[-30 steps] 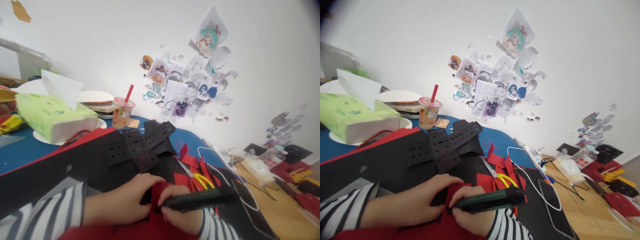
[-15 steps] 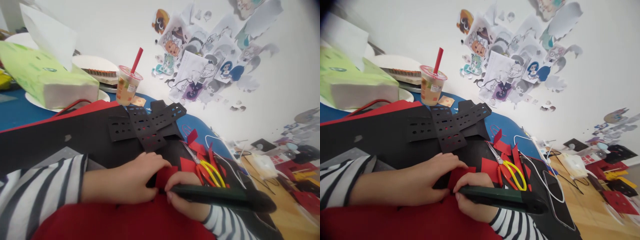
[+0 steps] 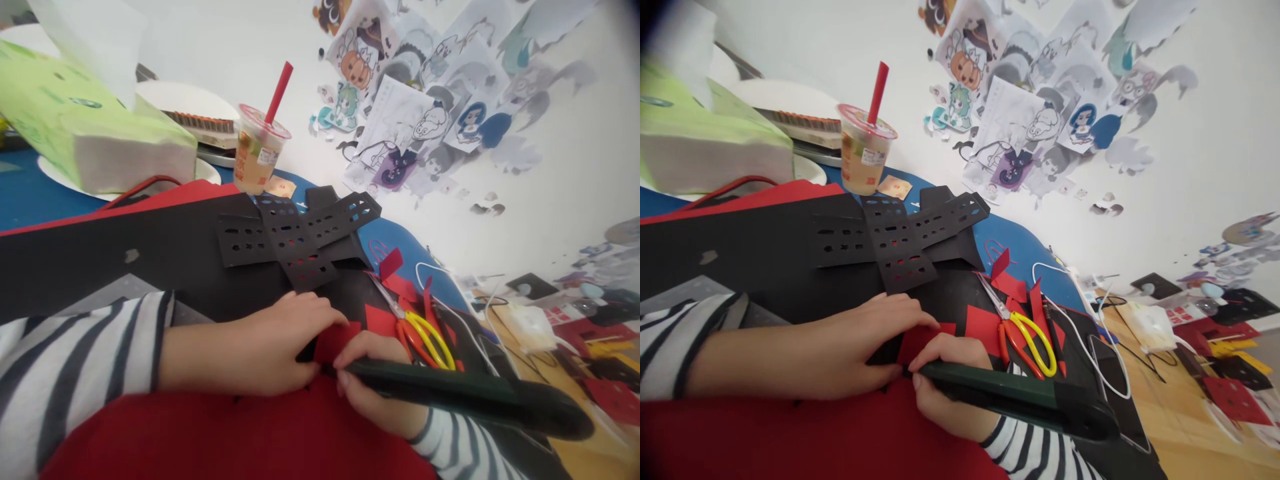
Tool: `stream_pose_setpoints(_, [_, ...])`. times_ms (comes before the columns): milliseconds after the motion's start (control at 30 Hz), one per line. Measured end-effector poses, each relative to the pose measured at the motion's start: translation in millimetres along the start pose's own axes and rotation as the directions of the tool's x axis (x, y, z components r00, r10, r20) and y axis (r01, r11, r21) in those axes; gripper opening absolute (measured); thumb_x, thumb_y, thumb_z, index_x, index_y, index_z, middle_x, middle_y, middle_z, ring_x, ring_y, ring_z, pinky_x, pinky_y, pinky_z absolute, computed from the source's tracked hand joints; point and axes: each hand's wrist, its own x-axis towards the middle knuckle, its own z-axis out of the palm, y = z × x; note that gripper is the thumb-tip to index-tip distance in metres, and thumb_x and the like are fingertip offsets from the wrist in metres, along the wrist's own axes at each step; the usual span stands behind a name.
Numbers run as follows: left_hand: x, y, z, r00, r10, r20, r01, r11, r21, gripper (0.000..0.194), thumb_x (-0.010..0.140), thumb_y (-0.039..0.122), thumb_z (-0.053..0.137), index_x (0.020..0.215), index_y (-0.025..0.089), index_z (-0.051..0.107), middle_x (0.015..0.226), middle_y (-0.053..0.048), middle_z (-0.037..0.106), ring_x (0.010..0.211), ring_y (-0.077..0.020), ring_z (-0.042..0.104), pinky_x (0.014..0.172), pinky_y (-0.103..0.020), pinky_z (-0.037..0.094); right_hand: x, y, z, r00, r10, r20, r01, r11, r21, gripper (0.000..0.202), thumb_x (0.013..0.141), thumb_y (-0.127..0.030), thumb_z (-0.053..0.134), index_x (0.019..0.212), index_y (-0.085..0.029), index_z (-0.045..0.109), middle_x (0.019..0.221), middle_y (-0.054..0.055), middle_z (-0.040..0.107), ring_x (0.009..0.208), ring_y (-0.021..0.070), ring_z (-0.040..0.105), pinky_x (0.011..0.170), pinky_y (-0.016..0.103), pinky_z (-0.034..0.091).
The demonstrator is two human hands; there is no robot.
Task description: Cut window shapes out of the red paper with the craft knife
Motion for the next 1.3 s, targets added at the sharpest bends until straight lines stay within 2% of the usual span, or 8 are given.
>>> stream_pose_setpoints(567, [2.1,1.6,-0.2,1.0,-0.016,0.023,0.015,1.0,0.024,0.045,0.072,0.013,0.057,0.116,0.023,0.055,0.11,-0.003,0.059,0.103,-0.0226,0.052,0.089,-0.035,0.039,-1.5,-4.6,1.8,0.999,-0.033,-0.024,0.032,0.999,-0.026,0.015,0.068,-0.008,0.053,0.067,-0.022,0.06,0.052,-0.002,0.062,0.041,0.0111,0.058,0.047,0.021,0.049])
stream_pose_setpoints(633, [2.0,0.7,0.2,1.0,-0.009,0.019,0.009,1.0,0.028,0.046,0.072,0.013,0.057,0.117,0.023,0.054,0.11,-0.003,0.059,0.103,-0.0222,0.052,0.09,-0.035,0.039,-2.3,-5.7,2.7,0.998,-0.053,-0.031,0.05,0.996,-0.076,0.016,0.068,-0.008,0.052,0.068,-0.022,0.06,0.054,-0.002,0.064,0.043,0.0112,0.059,0.048,0.021,0.05])
stream_pose_setpoints(800, [1.0,2.3,-2.2,0.999,0.006,0.036,-0.008,0.999,0.045,0.045,0.073,0.013,0.056,0.116,0.023,0.054,0.11,-0.004,0.059,0.103,-0.0223,0.053,0.089,-0.035,0.04,-2.6,-7.2,3.2,0.979,-0.195,-0.052,0.182,0.964,-0.192,0.016,0.068,-0.008,0.05,0.067,-0.022,0.059,0.058,-0.001,0.068,0.05,0.0123,0.065,0.052,0.019,0.052])
stream_pose_setpoints(1033, [0.2,4.5,-3.2,0.999,-0.006,0.036,0.004,0.998,0.057,0.044,0.075,0.013,0.057,0.117,0.023,0.053,0.112,-0.003,0.058,0.106,-0.0225,0.052,0.091,-0.036,0.04,-2.4,-5.8,2.3,0.978,-0.197,-0.07,0.184,0.971,-0.156,0.015,0.067,-0.008,0.051,0.067,-0.021,0.059,0.054,-0.002,0.066,0.041,0.0098,0.06,0.044,0.017,0.05])
stream_pose_setpoints(1300, [0.1,3.9,-2.4,0.999,-0.009,0.037,0.007,0.999,0.044,0.045,0.074,0.012,0.057,0.118,0.022,0.053,0.111,-0.003,0.057,0.105,-0.0217,0.052,0.092,-0.036,0.039,-1.5,-6.2,2.2,0.969,-0.239,-0.061,0.223,0.956,-0.19,0.016,0.067,-0.007,0.05,0.066,-0.02,0.059,0.055,0.0,0.068,0.047,0.0109,0.065,0.05,0.017,0.052])
